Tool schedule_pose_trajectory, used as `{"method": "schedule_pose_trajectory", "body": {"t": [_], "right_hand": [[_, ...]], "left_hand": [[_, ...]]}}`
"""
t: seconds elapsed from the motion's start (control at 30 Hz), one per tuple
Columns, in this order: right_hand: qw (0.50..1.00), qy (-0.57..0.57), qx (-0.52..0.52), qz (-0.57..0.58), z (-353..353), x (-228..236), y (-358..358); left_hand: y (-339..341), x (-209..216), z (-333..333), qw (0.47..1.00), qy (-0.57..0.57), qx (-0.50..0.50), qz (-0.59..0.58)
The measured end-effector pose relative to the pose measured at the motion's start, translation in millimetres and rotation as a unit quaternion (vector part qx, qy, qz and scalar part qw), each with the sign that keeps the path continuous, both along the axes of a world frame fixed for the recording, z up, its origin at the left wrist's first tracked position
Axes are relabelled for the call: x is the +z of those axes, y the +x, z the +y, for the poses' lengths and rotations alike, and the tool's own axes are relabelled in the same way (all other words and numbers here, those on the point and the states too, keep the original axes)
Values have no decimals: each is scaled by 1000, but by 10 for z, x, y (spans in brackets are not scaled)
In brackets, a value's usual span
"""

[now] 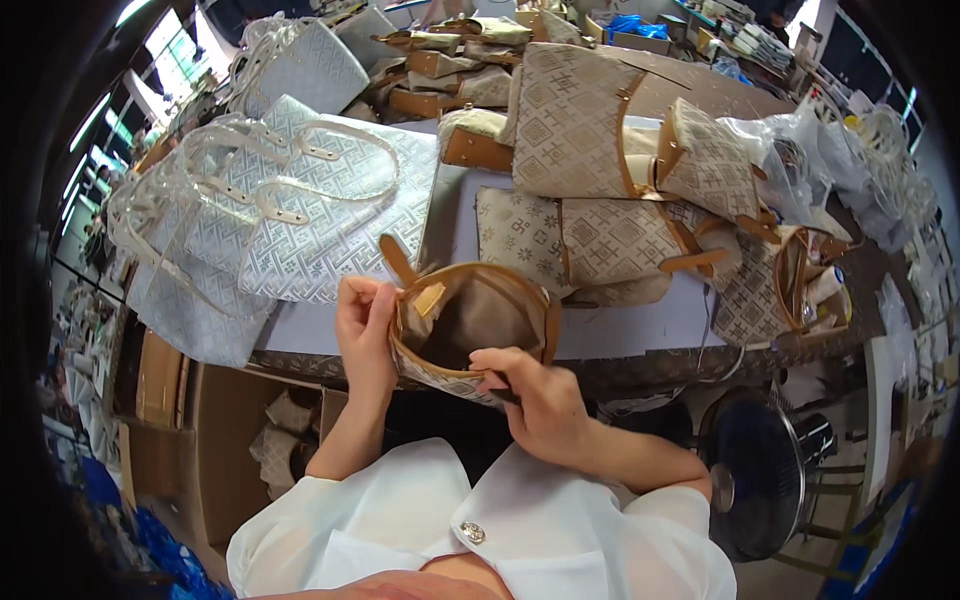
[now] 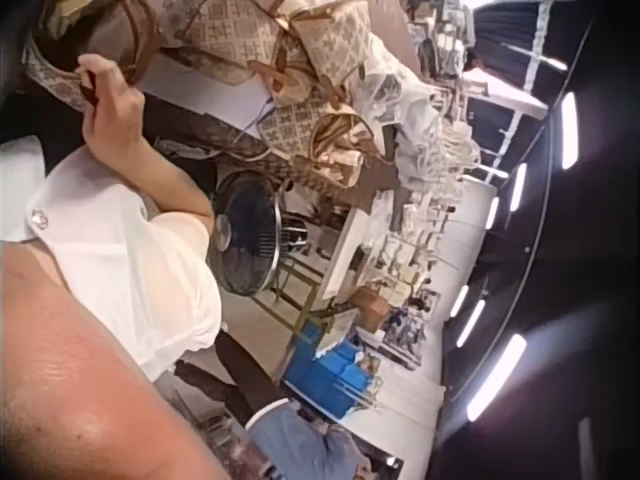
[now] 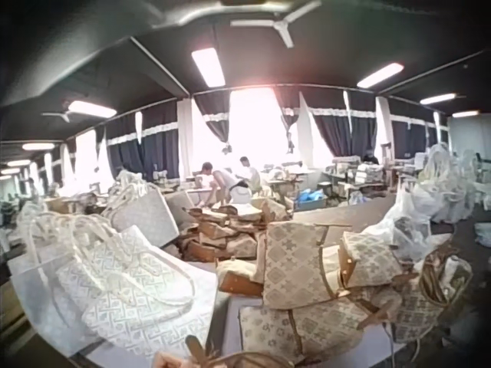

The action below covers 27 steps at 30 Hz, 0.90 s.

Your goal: Inspecting and detailing handbags at a quality control workstation.

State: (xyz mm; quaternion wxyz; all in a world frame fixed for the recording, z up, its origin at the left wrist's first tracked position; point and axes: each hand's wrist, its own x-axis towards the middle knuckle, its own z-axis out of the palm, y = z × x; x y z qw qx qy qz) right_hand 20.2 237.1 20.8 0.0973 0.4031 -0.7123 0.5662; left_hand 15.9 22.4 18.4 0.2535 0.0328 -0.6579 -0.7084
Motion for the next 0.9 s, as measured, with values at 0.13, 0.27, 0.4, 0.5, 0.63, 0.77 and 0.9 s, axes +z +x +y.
{"method": "schedule_pose_trajectory", "body": {"t": [0.13, 0.27, 0.4, 0.5, 0.63, 0.77, 0.9], "right_hand": [[996, -48, -30, 75, 78, 125, -220], [994, -93, 40, 51, -120, 200, -451], [971, -216, 100, -22, -300, 113, -658], [951, -274, 105, -101, -227, 63, -748], [932, -316, 122, -130, -220, -120, -819], [900, -345, 175, -199, -161, -206, -788], [943, -184, 112, -255, 23, -153, -862]], "left_hand": [[-19, 242, -283, 989, -65, -53, 125], [-60, 605, -200, 933, -264, -219, 108], [-213, 319, -386, 920, -81, -381, -47], [-309, 355, -432, 896, -152, -416, -34], [-403, 164, -323, 900, -200, -387, 6], [-347, 78, -112, 943, -43, -330, 1], [-259, 280, -209, 962, -57, -256, -76]]}}
